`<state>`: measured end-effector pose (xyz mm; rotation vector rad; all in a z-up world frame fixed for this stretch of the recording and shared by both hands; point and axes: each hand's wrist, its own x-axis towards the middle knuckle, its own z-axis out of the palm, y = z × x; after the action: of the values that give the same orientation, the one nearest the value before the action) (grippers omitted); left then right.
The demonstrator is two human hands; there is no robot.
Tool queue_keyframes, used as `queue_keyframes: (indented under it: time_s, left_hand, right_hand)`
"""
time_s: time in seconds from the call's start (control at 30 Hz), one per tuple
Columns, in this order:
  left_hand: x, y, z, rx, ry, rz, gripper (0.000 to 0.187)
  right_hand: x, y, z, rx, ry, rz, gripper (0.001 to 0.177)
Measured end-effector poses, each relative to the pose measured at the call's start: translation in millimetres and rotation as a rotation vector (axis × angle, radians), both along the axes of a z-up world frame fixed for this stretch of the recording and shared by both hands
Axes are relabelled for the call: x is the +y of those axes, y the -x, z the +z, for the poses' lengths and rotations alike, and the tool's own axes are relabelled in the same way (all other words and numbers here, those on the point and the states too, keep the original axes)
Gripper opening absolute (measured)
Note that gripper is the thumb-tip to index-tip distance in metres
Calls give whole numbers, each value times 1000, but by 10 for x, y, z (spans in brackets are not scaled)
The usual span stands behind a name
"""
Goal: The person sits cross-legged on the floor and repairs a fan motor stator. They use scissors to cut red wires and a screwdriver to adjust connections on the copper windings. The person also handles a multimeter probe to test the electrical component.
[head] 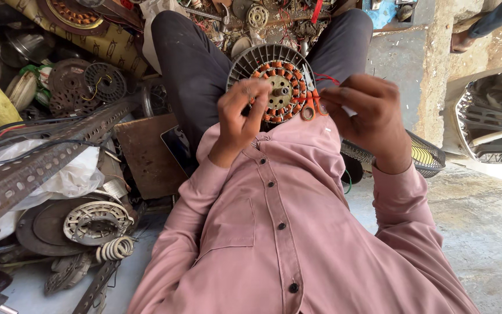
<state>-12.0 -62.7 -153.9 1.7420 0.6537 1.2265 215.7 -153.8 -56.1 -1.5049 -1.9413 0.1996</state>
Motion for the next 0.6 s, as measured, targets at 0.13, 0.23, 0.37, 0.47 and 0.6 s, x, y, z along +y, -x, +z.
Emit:
queue_keyframes:
  time_s: [0.13, 0.23, 0.37, 0.47, 0.6]
  left_hand:
    - [-174, 57, 117, 124, -164, -20, 22]
    - [-275, 101, 138, 156, -172, -48, 13]
    - [-336, 161, 138, 119, -117, -123, 12]
    - [-376, 189, 105, 122, -19, -176, 14]
    - [-421, 185, 58, 136, 50, -213, 16]
  right_hand:
    - [51, 115, 4, 53, 9, 198, 12]
    - [30, 174, -33, 93, -3, 232, 15]
    - [-66, 140, -152, 160, 74, 200, 16]
    - [-179, 100, -280, 234, 142, 182, 16]
    - [-279, 50, -401, 228, 155, 177, 16]
